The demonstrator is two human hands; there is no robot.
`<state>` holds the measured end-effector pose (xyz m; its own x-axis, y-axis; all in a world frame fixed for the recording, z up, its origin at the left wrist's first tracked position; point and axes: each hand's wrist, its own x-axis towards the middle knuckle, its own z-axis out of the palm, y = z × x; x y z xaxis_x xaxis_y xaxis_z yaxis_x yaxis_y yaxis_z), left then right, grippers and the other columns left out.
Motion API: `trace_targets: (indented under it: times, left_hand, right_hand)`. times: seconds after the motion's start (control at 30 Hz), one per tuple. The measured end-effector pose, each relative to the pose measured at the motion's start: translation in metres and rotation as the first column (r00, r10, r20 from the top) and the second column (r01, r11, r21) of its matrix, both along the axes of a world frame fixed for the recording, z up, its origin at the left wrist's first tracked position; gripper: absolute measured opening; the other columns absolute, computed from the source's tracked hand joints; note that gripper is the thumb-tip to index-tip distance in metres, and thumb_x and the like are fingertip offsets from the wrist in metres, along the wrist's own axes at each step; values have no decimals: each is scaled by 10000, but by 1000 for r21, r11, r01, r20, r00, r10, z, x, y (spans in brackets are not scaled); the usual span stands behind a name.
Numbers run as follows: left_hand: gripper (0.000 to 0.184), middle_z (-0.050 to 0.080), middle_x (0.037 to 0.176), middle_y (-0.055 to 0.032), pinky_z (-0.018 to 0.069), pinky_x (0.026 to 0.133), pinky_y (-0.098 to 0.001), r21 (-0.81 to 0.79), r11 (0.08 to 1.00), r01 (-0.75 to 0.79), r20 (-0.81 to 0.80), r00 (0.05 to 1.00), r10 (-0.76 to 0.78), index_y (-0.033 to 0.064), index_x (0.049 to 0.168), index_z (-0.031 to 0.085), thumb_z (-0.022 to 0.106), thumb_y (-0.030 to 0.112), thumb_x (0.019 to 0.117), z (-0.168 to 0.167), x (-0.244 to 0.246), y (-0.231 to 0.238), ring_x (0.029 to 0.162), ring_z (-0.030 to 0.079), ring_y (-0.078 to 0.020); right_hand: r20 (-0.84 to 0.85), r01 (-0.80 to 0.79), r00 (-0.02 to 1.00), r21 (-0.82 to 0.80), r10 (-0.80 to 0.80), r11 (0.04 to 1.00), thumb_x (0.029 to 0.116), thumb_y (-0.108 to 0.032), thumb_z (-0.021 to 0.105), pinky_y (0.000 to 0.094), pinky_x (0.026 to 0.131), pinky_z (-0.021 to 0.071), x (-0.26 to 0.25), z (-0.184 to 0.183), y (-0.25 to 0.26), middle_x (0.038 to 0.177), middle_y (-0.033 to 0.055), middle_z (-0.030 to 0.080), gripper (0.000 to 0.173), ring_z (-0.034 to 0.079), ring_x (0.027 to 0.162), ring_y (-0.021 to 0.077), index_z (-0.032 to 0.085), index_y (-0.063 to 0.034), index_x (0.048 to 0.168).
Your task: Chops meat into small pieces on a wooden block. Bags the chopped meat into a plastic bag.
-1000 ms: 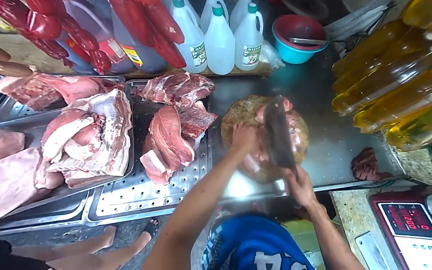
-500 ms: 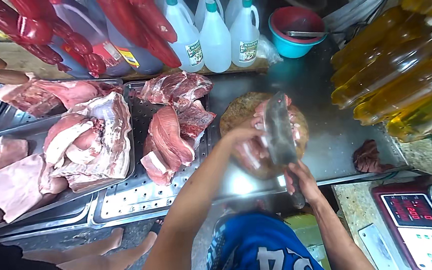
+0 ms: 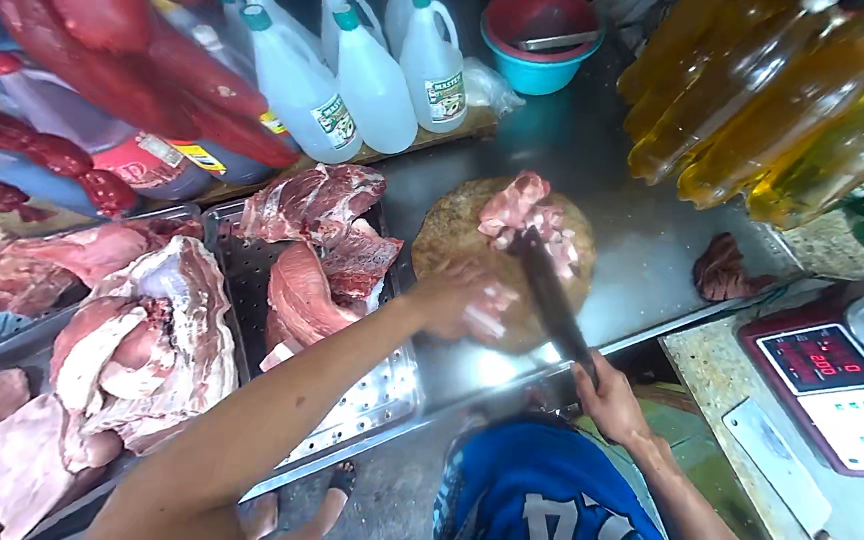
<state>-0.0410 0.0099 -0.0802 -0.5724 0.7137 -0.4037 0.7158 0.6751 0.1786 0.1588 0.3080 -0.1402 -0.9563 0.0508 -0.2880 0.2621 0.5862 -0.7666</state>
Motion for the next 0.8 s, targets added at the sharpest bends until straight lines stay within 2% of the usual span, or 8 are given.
trace_targets:
  times: [0.1,0.17,0.23,0.33,0.43,0.53,0.67,0.8]
  left_hand:
    - [963,414,1603,-95,266,1227,-560,104,993,-56,-84,994,65,236,1591,373,774,616,803,-20,4,-18,1493,368,-316]
    - [963,460,1560,-111,309,1202,-555,181,967,-181,-140,968,208,227,1594,370,685,710,822,-39,9,-23,1451,421,-322]
    - [982,521,1485,-153,336,1167,-585,265,883,-387,-189,877,441,215,1565,428,620,801,801,-54,22,-10,1394,467,-366]
    - [1011,543,1443,-209,372,1107,-625,376,685,-624,-190,672,716,161,1516,503,654,809,755,-61,38,24,1337,497,-424]
    - [1018,530,1452,-218,391,1074,-615,339,647,-683,-168,633,756,146,1543,469,653,783,771,-57,56,42,1327,496,-426]
    - [989,535,1455,-219,402,1078,-606,334,648,-685,-138,645,752,137,1517,501,663,769,773,-51,70,45,1340,497,-426]
    - [995,492,1508,-201,395,1077,-613,384,590,-710,-98,604,791,142,1526,490,687,749,763,-57,69,47,1355,479,-425]
    - [931,434,1582,-153,359,1090,-643,430,585,-687,-105,606,789,170,1556,455,648,709,821,-64,72,54,1420,422,-407]
  right_hand:
    - [1,14,1000,33,-14,999,1037,-404,478,331,559,559,1,5,-5,668,-20,614,362,618,558,100,615,-141,1243]
    - [9,19,1000,49,-20,999,1045,-388,478,318,574,565,1,9,-7,679,-25,622,353,625,571,91,608,-137,1256]
    - [19,18,1000,69,-20,997,1049,-390,473,320,586,576,2,12,-9,687,-24,634,362,637,580,91,599,-137,1275]
    - [25,10,1000,93,-12,996,1047,-417,464,353,598,580,-1,14,-11,699,-19,641,398,645,595,113,585,-158,1325]
    - [40,-13,999,124,8,992,1057,-420,463,367,599,583,-6,24,-15,716,-12,649,455,643,591,128,536,-174,1433]
    - [-4,-53,998,206,55,977,1061,-401,466,411,624,573,-25,38,-17,731,20,659,462,652,619,171,531,-158,1449]
    - [-283,-61,950,240,130,969,1061,-373,462,366,593,578,-54,64,-24,743,13,670,482,648,607,137,556,-63,1417]
    - [-562,-9,813,252,154,968,1062,-307,481,309,589,575,-81,103,-42,787,39,692,466,648,622,108,556,38,1367]
